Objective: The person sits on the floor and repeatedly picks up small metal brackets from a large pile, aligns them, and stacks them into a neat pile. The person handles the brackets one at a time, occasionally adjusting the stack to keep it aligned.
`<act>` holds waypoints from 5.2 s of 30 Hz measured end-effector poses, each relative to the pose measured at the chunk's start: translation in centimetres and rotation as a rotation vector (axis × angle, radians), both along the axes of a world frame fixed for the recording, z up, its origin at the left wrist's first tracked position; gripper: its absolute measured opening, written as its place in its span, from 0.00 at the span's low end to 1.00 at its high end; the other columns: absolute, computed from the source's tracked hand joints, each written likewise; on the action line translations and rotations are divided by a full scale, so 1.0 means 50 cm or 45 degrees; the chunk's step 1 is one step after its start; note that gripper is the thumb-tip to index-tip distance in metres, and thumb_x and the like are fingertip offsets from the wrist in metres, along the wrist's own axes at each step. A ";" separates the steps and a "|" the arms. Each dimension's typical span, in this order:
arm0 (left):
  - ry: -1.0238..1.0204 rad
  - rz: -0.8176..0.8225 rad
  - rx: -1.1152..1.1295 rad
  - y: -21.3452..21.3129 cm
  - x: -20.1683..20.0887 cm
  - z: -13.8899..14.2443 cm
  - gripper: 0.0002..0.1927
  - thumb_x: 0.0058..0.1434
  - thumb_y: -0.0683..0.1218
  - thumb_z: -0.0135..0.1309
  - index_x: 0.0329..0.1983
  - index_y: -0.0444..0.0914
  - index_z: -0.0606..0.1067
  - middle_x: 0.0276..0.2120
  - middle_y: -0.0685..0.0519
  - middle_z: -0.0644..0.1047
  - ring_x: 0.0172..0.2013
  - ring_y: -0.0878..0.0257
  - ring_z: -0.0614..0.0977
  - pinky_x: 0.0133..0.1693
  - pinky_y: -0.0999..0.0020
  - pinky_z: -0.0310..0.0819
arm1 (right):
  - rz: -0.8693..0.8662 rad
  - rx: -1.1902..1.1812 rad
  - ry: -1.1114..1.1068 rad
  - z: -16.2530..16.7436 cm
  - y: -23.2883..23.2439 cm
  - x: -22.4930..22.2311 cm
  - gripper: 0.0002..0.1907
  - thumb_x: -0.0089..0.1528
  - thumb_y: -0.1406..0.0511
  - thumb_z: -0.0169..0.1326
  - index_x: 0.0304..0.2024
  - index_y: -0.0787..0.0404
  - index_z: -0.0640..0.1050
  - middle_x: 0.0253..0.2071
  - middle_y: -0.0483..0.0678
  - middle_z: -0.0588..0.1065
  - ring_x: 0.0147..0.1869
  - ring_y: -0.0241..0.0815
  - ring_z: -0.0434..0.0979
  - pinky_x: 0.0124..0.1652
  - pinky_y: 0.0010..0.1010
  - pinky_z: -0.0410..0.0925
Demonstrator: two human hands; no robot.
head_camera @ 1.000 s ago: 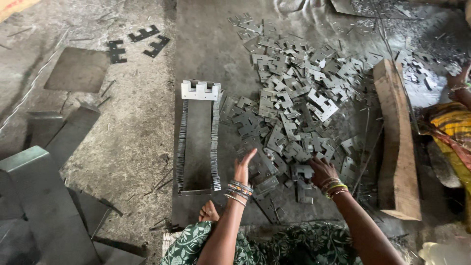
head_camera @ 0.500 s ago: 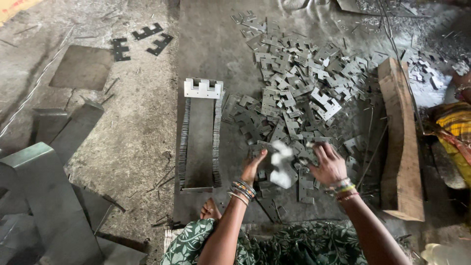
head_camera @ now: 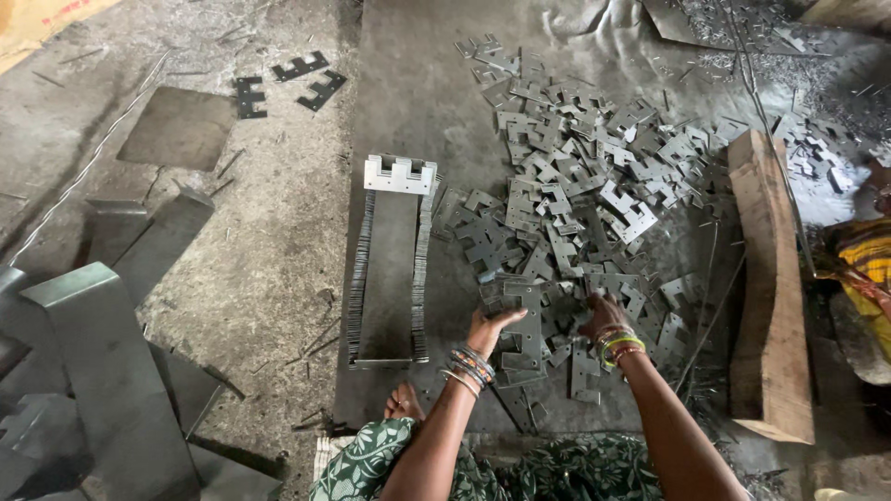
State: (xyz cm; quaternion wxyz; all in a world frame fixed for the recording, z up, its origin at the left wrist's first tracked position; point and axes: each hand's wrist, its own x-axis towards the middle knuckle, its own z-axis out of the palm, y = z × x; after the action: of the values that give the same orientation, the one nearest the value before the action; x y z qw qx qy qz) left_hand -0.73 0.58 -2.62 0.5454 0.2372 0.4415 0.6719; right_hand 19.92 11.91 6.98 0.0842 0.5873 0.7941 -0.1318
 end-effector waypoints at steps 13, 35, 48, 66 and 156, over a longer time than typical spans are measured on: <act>-0.385 -0.033 -0.044 0.019 0.004 -0.052 0.26 0.67 0.58 0.47 0.63 0.41 0.74 0.64 0.54 0.73 0.66 0.63 0.71 0.67 0.64 0.60 | 0.550 0.792 0.426 0.009 -0.036 -0.017 0.25 0.50 0.64 0.61 0.50 0.59 0.74 0.48 0.52 0.77 0.47 0.52 0.79 0.42 0.39 0.75; -0.204 -0.038 0.001 0.014 0.006 -0.013 0.34 0.63 0.62 0.53 0.62 0.32 0.75 0.59 0.44 0.77 0.62 0.51 0.75 0.62 0.56 0.66 | -0.546 -0.672 1.428 0.027 0.036 -0.006 0.22 0.57 0.76 0.52 0.54 0.62 0.78 0.49 0.49 0.80 0.44 0.43 0.83 0.42 0.38 0.79; 0.570 0.001 0.356 0.007 0.007 -0.020 0.21 0.72 0.44 0.38 0.58 0.38 0.79 0.60 0.48 0.79 0.61 0.61 0.79 0.64 0.63 0.71 | -0.349 -0.199 -0.055 0.000 -0.055 0.047 0.21 0.60 0.54 0.63 0.45 0.65 0.81 0.39 0.56 0.83 0.40 0.51 0.88 0.40 0.38 0.82; -0.019 -0.037 0.111 -0.005 -0.006 0.042 0.29 0.67 0.59 0.52 0.59 0.32 0.77 0.59 0.49 0.79 0.62 0.62 0.77 0.65 0.64 0.64 | -0.600 -0.366 1.014 0.011 -0.078 0.066 0.23 0.51 0.72 0.64 0.51 0.66 0.81 0.42 0.61 0.83 0.37 0.49 0.84 0.37 0.41 0.78; 1.069 -0.087 -0.623 -0.128 -0.515 0.158 0.54 0.55 0.85 0.21 0.61 0.46 0.77 0.59 0.46 0.77 0.60 0.48 0.74 0.64 0.51 0.64 | 0.670 -0.091 0.980 -0.091 -0.178 -0.498 0.40 0.44 0.69 0.68 0.59 0.58 0.71 0.55 0.53 0.76 0.57 0.55 0.79 0.54 0.39 0.74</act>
State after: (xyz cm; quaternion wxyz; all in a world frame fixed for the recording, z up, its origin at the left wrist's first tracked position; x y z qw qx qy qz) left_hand -26.47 -5.84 5.26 0.3817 0.3667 0.7603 0.3765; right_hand -4.97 3.04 2.42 -0.1659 0.2712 0.8845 -0.3414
